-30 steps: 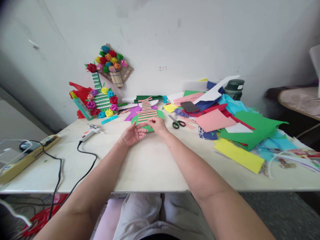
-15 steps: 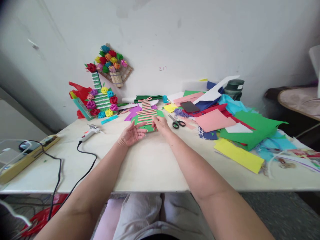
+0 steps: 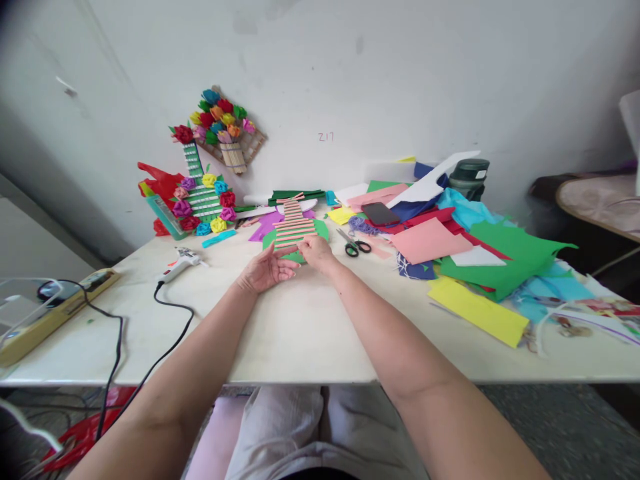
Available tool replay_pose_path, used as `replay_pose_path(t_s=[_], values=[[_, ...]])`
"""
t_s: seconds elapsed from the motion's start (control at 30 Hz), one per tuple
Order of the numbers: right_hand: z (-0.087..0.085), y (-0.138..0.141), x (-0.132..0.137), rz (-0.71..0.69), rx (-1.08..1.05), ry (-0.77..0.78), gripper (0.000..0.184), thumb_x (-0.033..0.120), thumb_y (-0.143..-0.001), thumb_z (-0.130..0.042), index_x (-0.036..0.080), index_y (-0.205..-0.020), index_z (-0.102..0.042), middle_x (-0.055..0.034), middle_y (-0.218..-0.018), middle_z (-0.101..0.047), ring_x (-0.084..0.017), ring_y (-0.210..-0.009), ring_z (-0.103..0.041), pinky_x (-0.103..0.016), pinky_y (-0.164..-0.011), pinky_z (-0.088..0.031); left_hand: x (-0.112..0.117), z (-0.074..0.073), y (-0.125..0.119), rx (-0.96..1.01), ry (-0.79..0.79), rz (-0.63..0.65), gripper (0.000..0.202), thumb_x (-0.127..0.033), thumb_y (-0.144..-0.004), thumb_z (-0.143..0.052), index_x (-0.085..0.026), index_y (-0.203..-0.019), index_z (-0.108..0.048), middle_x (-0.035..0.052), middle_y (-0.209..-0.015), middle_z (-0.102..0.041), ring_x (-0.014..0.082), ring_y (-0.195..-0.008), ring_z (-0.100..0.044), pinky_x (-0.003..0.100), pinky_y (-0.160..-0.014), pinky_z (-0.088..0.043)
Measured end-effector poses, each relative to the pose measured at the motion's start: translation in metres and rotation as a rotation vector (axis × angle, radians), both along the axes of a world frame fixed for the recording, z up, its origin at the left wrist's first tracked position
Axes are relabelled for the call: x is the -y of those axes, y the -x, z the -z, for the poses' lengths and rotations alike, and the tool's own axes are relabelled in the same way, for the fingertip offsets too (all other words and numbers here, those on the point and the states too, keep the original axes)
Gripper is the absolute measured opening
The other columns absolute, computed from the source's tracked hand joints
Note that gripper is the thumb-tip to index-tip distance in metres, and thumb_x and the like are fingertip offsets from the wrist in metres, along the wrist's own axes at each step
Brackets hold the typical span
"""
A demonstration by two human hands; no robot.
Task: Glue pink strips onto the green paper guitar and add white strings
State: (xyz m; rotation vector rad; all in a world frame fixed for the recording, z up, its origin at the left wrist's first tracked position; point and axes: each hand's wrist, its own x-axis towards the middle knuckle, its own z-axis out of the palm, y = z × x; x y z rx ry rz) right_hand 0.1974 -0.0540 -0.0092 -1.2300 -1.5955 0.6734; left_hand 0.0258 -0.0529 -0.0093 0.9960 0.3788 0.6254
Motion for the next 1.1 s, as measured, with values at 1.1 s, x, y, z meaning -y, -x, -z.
replay_pose_path(t_s=[1.1], values=[[-0.012, -0.012, 0.002, 0.032, -0.409, 0.153, 0.031, 0.040, -0.058, -0.069, 0.014, -0.055, -0.052, 0.0011, -0.050, -0.055, -0.004, -0.038, -0.042, -0.017, -0.035, -0.030, -0.006, 0.005, 0.007, 0.031, -0.037, 0.127, 0.065, -0.048, -0.088, -0.015, -0.004, -0.132, -0.032, 0.0220, -0.091, -0.065, 0.0242, -0.074, -0.065, 0.029, -0.055, -0.049]])
